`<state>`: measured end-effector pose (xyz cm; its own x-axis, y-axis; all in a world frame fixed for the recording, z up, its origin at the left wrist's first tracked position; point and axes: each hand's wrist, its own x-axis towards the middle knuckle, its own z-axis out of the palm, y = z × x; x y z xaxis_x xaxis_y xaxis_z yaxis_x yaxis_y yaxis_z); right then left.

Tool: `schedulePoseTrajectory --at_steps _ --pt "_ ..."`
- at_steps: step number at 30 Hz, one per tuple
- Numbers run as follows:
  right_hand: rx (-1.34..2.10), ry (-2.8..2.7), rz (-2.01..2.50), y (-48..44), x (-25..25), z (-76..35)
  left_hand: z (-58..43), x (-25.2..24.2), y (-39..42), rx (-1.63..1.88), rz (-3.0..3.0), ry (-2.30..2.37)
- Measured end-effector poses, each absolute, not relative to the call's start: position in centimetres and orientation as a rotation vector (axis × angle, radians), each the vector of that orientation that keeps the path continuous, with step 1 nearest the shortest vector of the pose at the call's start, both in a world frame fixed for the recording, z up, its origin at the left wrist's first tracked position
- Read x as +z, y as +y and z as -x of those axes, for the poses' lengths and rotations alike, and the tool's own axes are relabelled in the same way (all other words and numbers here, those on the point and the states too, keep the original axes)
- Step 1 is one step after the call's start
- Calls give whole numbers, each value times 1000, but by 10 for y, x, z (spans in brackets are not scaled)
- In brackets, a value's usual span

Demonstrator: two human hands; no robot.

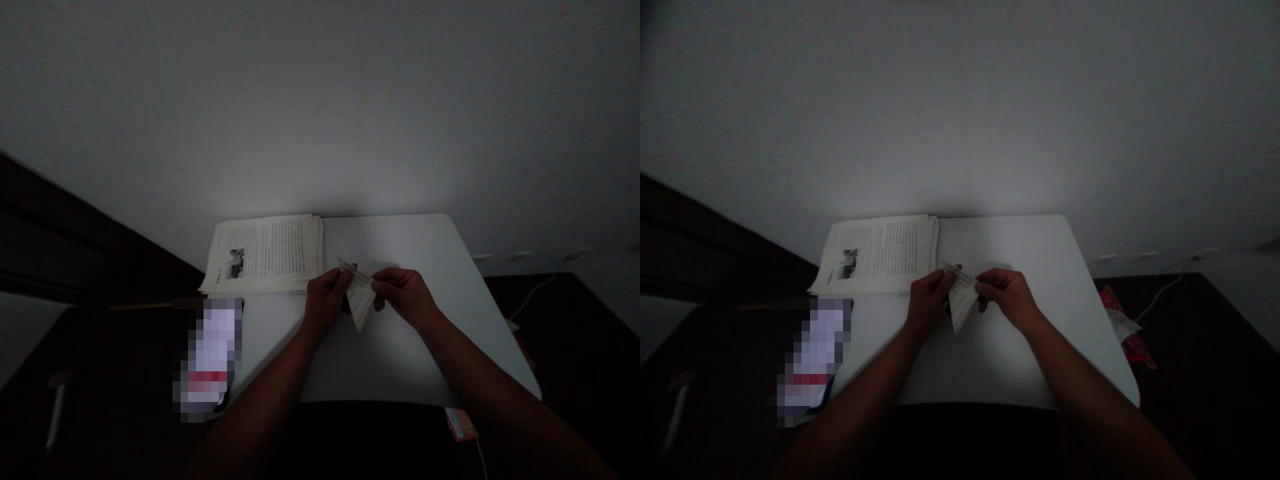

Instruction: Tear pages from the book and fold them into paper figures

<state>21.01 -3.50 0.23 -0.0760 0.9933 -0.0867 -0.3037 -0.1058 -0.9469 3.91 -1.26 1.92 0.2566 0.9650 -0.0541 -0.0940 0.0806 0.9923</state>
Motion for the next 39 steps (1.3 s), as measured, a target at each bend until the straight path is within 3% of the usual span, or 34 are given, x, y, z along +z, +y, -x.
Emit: schedulePoseTrajectory --at_steps 39 --pt "1537 -927 990 -36 2 -210 -38 21 -11 1163 -1147 993"
